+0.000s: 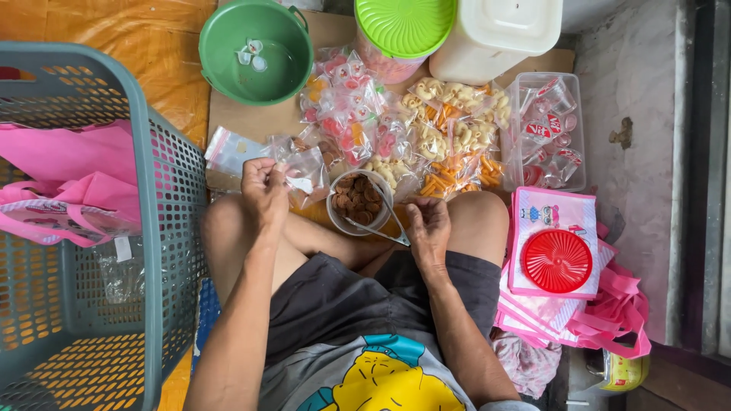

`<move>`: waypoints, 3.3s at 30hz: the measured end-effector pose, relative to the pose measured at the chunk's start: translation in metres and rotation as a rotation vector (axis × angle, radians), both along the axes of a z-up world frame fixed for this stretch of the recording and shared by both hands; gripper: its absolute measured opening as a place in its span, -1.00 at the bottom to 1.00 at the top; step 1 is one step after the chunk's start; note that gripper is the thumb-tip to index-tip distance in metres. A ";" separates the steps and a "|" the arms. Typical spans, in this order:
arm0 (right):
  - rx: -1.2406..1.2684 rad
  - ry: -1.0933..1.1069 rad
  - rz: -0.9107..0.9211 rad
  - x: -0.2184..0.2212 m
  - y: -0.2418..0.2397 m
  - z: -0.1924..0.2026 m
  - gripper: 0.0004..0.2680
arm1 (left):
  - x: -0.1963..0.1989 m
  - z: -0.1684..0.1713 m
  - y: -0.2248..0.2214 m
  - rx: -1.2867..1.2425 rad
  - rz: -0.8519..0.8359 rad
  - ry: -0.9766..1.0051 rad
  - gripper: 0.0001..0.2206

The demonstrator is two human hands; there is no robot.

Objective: The person fills small plastic bags with snacks from a container using metal tongs, then seals each bag by hand.

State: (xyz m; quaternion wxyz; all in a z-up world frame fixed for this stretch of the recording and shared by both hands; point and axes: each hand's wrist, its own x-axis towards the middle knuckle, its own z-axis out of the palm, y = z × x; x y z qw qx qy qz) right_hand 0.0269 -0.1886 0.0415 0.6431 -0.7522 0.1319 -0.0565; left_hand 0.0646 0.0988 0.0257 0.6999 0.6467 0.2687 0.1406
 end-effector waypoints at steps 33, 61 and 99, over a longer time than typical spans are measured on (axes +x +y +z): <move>-0.537 0.334 0.423 0.009 0.004 -0.037 -0.77 | 0.083 -0.213 0.063 0.478 -0.104 0.925 -0.34; 0.696 0.178 0.257 -0.019 0.043 0.000 -0.78 | -0.070 0.032 -0.072 -0.856 -0.244 0.268 -0.23; 0.466 0.311 0.229 -0.030 0.051 -0.015 -0.86 | -0.098 -0.030 -0.085 -0.226 -0.467 0.149 -0.65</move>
